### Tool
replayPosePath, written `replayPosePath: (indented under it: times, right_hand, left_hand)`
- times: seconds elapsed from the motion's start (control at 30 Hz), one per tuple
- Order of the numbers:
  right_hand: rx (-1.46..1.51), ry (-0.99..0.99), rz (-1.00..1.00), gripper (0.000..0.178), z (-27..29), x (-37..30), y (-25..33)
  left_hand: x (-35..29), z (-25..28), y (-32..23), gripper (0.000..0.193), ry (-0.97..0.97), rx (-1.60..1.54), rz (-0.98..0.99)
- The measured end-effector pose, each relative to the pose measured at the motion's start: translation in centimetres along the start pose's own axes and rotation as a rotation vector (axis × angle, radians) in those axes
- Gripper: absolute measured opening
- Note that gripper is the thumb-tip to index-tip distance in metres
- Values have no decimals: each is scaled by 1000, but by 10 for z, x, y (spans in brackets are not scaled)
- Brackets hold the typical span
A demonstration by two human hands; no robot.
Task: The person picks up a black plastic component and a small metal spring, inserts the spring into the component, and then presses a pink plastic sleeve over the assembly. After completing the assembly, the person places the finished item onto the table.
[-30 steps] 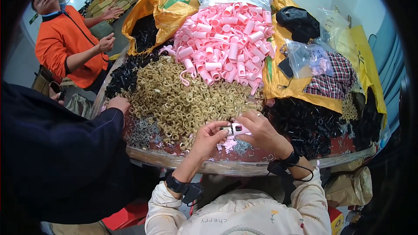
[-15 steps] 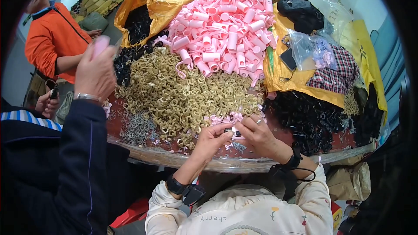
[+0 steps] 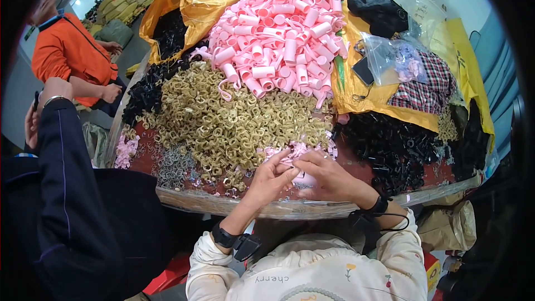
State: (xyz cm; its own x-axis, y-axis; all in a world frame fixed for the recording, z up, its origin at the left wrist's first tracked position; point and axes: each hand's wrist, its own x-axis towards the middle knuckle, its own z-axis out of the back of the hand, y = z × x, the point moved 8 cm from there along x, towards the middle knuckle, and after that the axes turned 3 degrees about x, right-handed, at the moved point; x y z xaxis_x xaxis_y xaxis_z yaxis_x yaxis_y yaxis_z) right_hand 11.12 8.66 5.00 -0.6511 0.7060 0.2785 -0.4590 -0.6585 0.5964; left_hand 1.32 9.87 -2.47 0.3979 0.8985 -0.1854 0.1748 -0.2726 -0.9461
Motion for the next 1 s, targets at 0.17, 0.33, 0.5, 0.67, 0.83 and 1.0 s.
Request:
replayPosePath:
  times: [0.17, 0.33, 0.5, 0.67, 0.83, 1.0]
  right_hand:
    - [223, 78, 247, 59, 8, -10, 29]
    - [247, 44, 248, 57, 6, -37, 35]
    - [-136, -214, 51, 45, 40, -77, 27]
    - [-338, -513, -278, 32, 96, -178, 14]
    - [-219, -169, -1210, 29, 96, -352, -9]
    - [-607, 19, -1333, 32, 55, -464, 18]
  left_hand:
    - [-9, -21, -11, 68, 139, -29, 38]
    - [-14, -56, 4, 74, 254, -153, 46]
    - [-11, -87, 20, 73, 337, -188, 140]
    - [19, -90, 36, 68, 278, 52, 144]
    - [89, -84, 11, 47, 111, 858, -403]
    - [141, -111, 1, 37, -36, 1340, -632]
